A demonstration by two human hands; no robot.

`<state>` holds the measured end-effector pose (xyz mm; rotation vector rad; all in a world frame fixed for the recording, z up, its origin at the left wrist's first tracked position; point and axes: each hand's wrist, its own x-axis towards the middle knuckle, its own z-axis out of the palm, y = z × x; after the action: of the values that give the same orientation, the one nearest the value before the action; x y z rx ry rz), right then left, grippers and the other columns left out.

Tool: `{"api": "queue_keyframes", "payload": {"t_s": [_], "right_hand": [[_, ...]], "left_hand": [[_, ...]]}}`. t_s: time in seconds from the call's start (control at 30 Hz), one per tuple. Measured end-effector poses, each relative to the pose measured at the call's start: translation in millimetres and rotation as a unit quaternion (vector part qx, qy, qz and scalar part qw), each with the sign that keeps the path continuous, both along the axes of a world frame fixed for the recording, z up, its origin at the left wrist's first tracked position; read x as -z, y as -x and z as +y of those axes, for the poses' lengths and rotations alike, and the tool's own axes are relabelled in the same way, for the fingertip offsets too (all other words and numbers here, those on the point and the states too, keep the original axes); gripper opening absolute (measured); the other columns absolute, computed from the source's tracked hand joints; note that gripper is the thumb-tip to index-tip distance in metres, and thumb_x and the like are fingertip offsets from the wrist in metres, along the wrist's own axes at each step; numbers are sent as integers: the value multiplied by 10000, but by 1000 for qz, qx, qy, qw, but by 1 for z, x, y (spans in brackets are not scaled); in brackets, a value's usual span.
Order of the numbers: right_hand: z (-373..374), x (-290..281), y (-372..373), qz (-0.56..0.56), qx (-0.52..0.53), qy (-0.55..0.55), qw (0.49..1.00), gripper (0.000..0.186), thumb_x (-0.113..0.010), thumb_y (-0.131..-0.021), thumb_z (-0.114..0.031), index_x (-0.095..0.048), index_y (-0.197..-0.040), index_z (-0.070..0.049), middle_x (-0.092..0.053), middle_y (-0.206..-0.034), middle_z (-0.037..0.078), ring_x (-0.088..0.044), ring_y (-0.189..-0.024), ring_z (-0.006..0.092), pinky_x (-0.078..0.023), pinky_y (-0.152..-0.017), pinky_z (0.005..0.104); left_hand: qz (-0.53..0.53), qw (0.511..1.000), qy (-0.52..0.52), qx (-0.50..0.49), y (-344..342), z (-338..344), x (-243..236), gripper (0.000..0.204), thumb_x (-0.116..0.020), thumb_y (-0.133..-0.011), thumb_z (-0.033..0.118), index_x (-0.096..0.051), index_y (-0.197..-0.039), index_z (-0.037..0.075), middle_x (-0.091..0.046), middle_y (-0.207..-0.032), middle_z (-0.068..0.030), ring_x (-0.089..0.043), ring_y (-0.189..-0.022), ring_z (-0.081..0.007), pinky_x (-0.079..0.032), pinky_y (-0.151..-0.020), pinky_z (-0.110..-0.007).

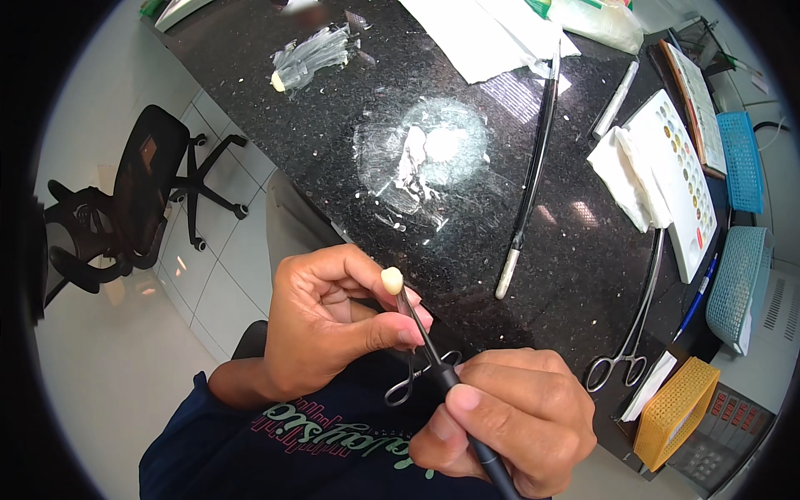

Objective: The dental technician applies stains and glaze to a dental crown using a fine brush and checks it against a shade guide.

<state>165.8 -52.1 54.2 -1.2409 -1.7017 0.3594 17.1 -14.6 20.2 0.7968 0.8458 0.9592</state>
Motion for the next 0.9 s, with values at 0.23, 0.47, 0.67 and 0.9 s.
{"api": "queue_keyframes", "payload": {"t_s": [0.23, 0.47, 0.67, 0.9], "right_hand": [[0, 0, -3, -15, -19, 16, 1000, 149, -570, -863, -140, -481, -963, -74, -559, -741, 67, -523, -618, 138, -402, -566, 232], [2, 0, -10, -6, -55, 24, 998, 153, -577, -857, -134, -489, -962, -66, -566, -731, 74, -528, -609, 139, -410, -570, 232], [2, 1, -6, -8, -40, 13, 999, 152, -576, -857, -137, -491, -961, -66, -568, -723, 75, -528, -603, 139, -407, -562, 232], [4, 1, -9, -6, -52, 17, 999, 146, -574, -862, -148, -496, -953, -65, -566, -715, 72, -530, -593, 139, -402, -554, 229]], "left_hand": [[-6, 1000, 21, -10, -3, -1, -2, 170, -697, -749, -68, -574, -866, -63, -635, -867, -153, -650, -824, -179, -574, -706, -251], [11, 1000, -3, 3, -1, 0, -3, 179, -669, -760, -98, -542, -881, -66, -640, -880, -192, -671, -843, -244, -588, -729, -318], [13, 1000, -6, 0, -1, 0, -2, 176, -671, -759, -97, -540, -873, -69, -640, -876, -192, -672, -840, -245, -591, -724, -311], [7, 1000, -5, -1, -1, 0, -2, 173, -669, -759, -100, -537, -868, -71, -639, -877, -197, -672, -840, -247, -592, -728, -316]]}}
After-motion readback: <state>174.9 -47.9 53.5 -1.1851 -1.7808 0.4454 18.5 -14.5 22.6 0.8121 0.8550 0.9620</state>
